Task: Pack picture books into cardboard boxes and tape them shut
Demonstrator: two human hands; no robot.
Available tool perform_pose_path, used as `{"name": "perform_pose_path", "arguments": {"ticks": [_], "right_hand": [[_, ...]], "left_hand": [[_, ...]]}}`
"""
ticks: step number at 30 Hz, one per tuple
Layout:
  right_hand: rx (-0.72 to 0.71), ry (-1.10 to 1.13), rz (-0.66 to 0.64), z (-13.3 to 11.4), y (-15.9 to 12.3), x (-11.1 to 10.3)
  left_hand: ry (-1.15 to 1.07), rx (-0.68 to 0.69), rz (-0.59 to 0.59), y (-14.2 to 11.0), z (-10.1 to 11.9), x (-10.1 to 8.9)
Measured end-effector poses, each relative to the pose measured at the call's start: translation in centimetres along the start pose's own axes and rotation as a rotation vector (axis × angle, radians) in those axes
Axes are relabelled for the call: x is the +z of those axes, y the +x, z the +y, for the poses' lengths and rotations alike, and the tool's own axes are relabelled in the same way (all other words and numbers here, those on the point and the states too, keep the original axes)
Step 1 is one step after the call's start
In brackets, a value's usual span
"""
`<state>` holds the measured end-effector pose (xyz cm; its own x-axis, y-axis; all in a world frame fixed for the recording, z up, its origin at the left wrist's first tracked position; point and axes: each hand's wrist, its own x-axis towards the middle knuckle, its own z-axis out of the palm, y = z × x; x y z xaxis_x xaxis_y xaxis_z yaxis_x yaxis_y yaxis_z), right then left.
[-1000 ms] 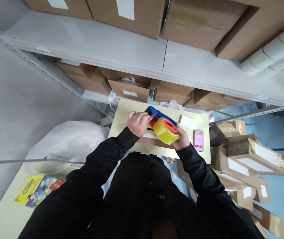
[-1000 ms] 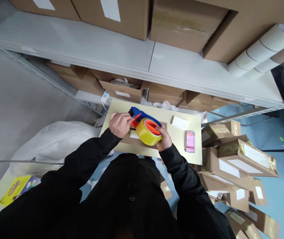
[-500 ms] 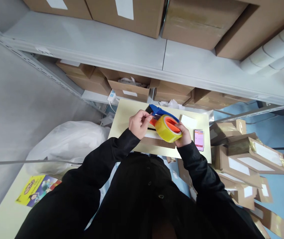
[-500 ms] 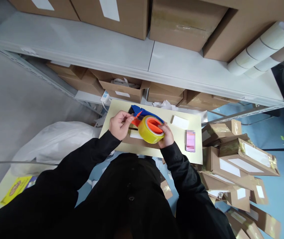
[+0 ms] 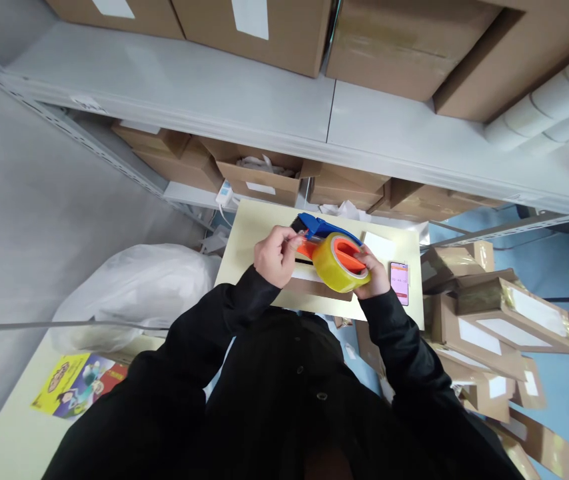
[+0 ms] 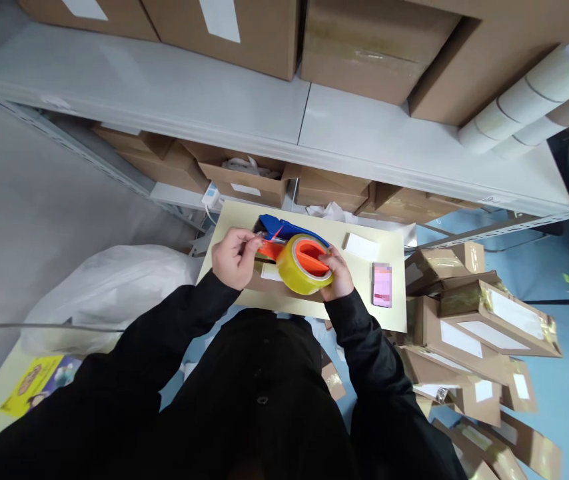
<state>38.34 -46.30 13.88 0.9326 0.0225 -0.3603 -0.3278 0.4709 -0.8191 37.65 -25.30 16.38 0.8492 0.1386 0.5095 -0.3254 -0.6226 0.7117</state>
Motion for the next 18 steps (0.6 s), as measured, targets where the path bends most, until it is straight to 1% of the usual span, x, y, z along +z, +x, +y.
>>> {"name": "perform_pose_path", "arguments": {"ticks": [2, 5, 7, 9, 10, 13, 16, 18], "right_hand": [[0.001, -0.002, -0.011, -0.3, -0.2, -0.3], [0.025, -0.019, -0.039, -0.6, -0.5, -1.0], [0.054, -0.037, -0.072, -0.7, -0.5, -1.3], [0.075, -0.054, -0.114, -0.8, -0.5, -1.5], [0.078, -0.060, -0.135, -1.0, -0.4, -1.6], [0.079, -0.072, -0.213, -1.7, -0.4, -1.7], [0.102, -0.099, -0.299, -2.6, -0.3, -1.7], [0.089, -0.155, -0.302, -3.0, 0.0, -1.5]], "left_hand": [[0.047, 0.006, 0.055, 0.7, -0.2, -0.6], [0.073, 0.028, 0.001, 2.0, -0.6, -1.4], [0.044, -0.012, -0.026, 2.4, -1.1, -1.4], [-0.022, -0.090, -0.036, 2.6, -1.6, -1.2], [-0.087, -0.137, -0.061, 2.6, -1.9, -1.0], [-0.368, -0.313, -0.183, 2.4, -3.0, -0.5], [-0.594, -0.500, -0.276, 2.1, -3.8, -0.7], [-0.699, -0.584, -0.325, 2.0, -4.2, -1.2]]}}
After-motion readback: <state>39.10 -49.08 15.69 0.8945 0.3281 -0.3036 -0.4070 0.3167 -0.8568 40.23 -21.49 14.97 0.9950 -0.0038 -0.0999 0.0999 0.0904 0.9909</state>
